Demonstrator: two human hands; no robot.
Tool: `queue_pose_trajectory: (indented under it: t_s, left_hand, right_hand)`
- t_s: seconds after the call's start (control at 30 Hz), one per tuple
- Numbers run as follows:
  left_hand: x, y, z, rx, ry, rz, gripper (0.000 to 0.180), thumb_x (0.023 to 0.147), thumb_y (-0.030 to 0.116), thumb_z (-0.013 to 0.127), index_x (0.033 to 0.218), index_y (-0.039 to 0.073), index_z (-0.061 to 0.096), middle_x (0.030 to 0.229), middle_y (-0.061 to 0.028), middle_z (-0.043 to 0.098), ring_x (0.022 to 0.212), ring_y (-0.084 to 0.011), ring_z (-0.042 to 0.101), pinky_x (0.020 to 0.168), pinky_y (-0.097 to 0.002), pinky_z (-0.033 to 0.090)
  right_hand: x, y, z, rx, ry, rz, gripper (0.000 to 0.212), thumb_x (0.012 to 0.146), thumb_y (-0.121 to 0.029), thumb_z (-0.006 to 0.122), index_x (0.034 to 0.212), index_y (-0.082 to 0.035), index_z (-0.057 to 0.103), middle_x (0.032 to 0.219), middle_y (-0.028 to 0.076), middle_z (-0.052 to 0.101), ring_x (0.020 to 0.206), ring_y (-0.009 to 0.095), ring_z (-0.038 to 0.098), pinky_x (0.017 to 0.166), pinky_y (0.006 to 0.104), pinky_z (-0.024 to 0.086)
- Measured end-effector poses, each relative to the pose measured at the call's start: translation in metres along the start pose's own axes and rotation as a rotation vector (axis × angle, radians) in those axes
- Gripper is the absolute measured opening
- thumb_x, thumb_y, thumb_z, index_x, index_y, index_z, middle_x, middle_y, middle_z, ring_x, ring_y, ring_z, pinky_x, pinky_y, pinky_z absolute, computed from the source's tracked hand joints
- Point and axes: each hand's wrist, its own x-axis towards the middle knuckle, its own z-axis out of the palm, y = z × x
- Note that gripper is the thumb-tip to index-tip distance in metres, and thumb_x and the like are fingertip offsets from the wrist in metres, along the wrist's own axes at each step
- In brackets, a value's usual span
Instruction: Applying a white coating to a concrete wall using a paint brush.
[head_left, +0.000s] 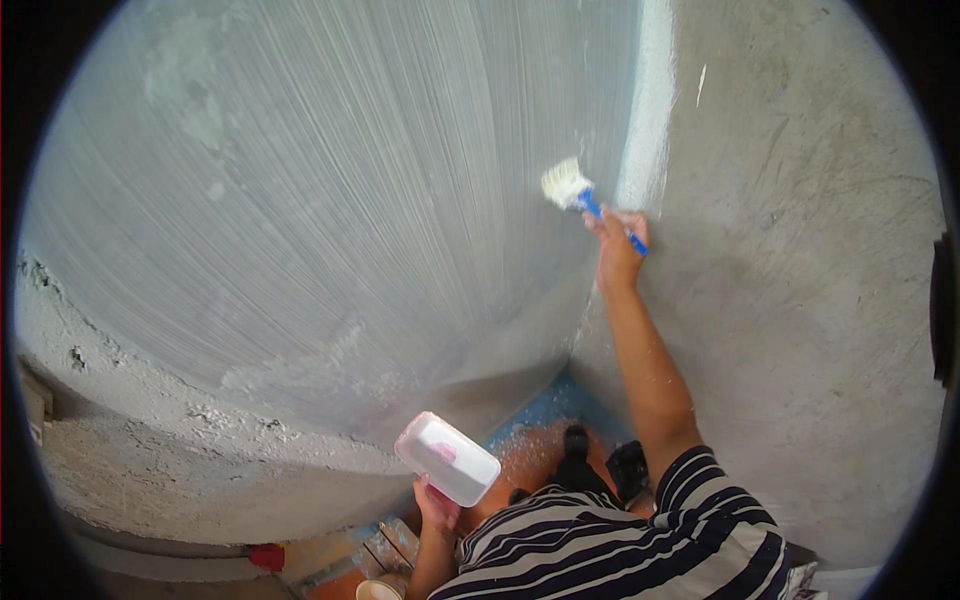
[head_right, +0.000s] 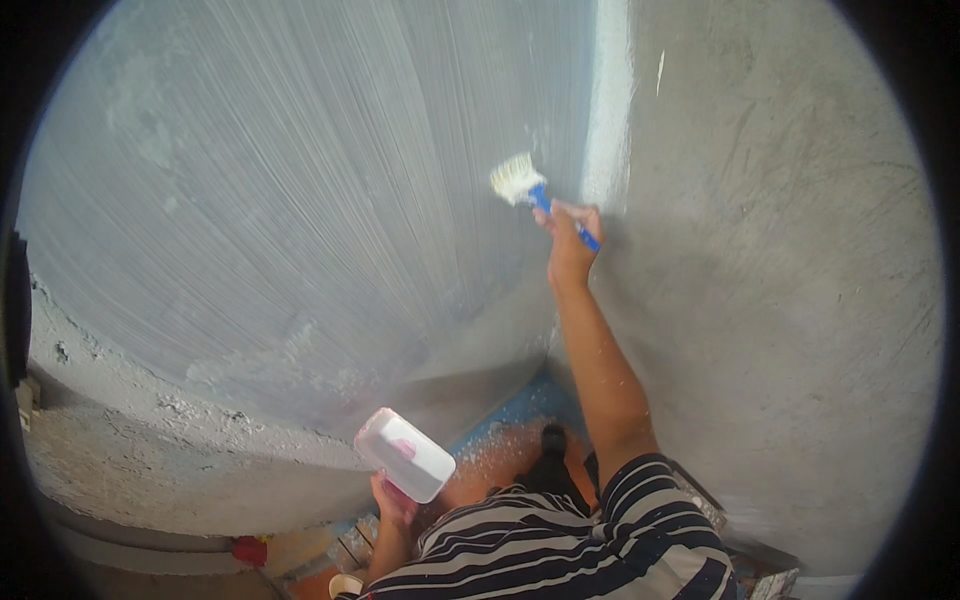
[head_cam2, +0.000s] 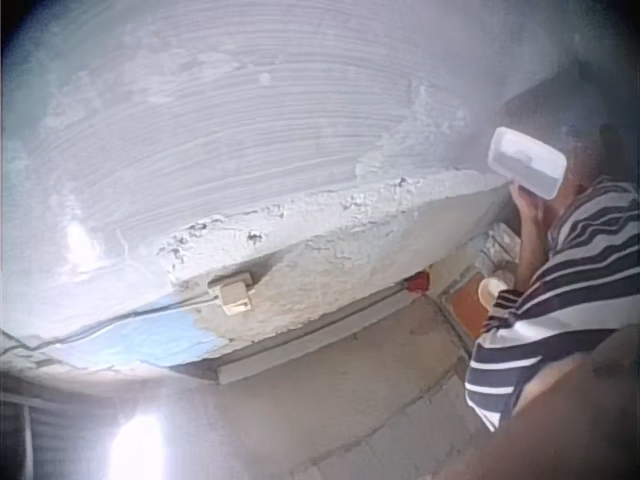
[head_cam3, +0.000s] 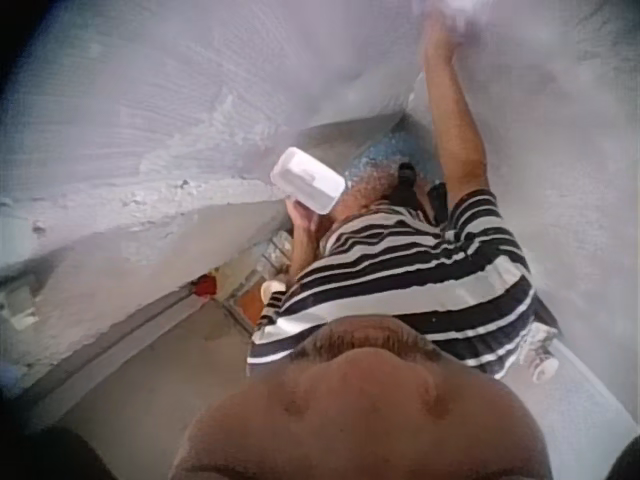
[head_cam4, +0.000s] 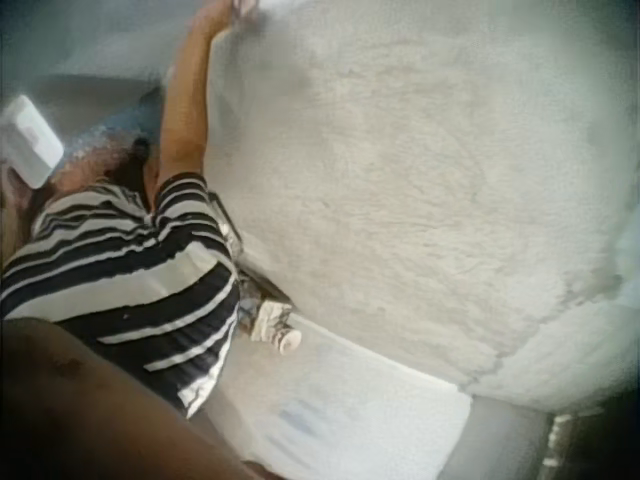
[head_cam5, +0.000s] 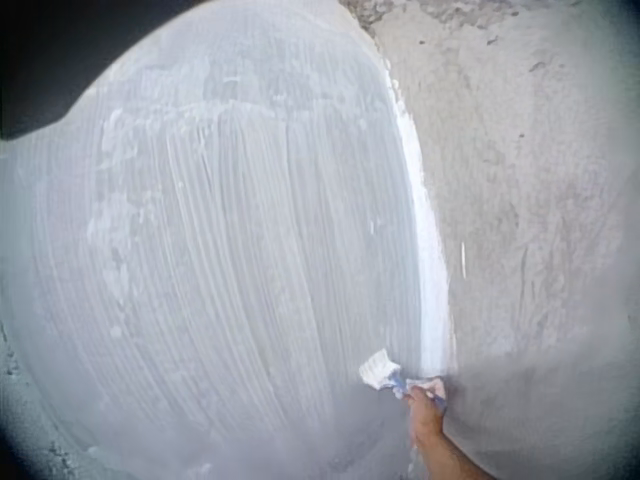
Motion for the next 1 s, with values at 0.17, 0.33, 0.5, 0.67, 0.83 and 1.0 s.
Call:
queue_pose_trajectory:
  t_s: [0.17, 0.33, 0.5, 0.67, 0.83, 1.0]
  left_hand:
    - [0.003, -0.01, 0.011, 0.105, -0.017, -0.097, 0.069, 0.086, 0.04, 0.055, 0.143, 0.005, 0.042, 0.139, -0.0129, 0.053, 0.13, -0.0315, 0.049, 0.111, -0.0462, 0.038]
    - [0.009, -0.029, 0.028, 0.167, -0.045, -0.135, 0.071, 0.085, 0.042, 0.056, 0.143, 0.003, 0.041, 0.14, -0.0141, 0.052, 0.13, -0.032, 0.049, 0.111, -0.0469, 0.038]
    - [0.011, -0.038, 0.03, 0.124, 0.025, -0.148, 0.067, 0.083, 0.036, 0.06, 0.141, 0.005, 0.043, 0.136, -0.0119, 0.054, 0.128, -0.0303, 0.05, 0.11, -0.0448, 0.037]
    - [0.012, -0.032, 0.04, 0.089, 0.026, -0.113, 0.069, 0.081, 0.037, 0.061, 0.14, 0.005, 0.043, 0.135, -0.012, 0.054, 0.127, -0.0302, 0.05, 0.109, -0.0443, 0.037]
    - [0.022, -0.028, 0.042, 0.049, -0.002, -0.093, 0.068, 0.081, 0.037, 0.061, 0.138, 0.004, 0.045, 0.134, -0.0123, 0.055, 0.126, -0.0305, 0.051, 0.109, -0.0438, 0.038]
    - [0.031, -0.026, 0.032, 0.032, -0.034, -0.107, 0.066, 0.082, 0.035, 0.061, 0.138, 0.003, 0.046, 0.134, -0.0123, 0.056, 0.126, -0.0306, 0.052, 0.109, -0.0439, 0.039]
  right_hand:
    - [-0.065, 0.089, -0.101, 0.0, 0.159, 0.239, 0.016, 0.088, 0.006, 0.062, 0.089, -0.001, 0.048, 0.096, 0.014, 0.06, 0.089, 0.028, 0.066, 0.085, 0.0429, 0.06]
    - [-0.119, 0.154, -0.19, -0.066, 0.322, 0.477, 0.013, 0.088, 0.006, 0.058, 0.09, 0.001, 0.046, 0.098, 0.015, 0.056, 0.091, 0.03, 0.065, 0.09, 0.0424, 0.06]
    - [-0.127, 0.156, -0.191, -0.062, 0.42, 0.524, 0.013, 0.088, 0.007, 0.057, 0.09, 0.002, 0.045, 0.099, 0.016, 0.055, 0.091, 0.032, 0.065, 0.089, 0.0409, 0.061]
    - [-0.081, 0.122, -0.13, 0.045, 0.354, 0.453, 0.012, 0.088, 0.005, 0.057, 0.088, 0.002, 0.045, 0.096, 0.016, 0.056, 0.089, 0.033, 0.066, 0.086, 0.0405, 0.061]
    - [-0.046, 0.051, -0.061, 0.174, 0.228, 0.289, 0.012, 0.089, 0.002, 0.058, 0.089, 0.001, 0.047, 0.099, 0.021, 0.059, 0.091, 0.034, 0.066, 0.087, 0.0394, 0.059]
    - [-0.006, -0.029, 0.032, 0.305, 0.007, 0.099, 0.018, 0.09, 0.002, 0.06, 0.087, -0.001, 0.042, 0.106, 0.03, 0.061, 0.095, 0.036, 0.066, 0.09, 0.042, 0.057]
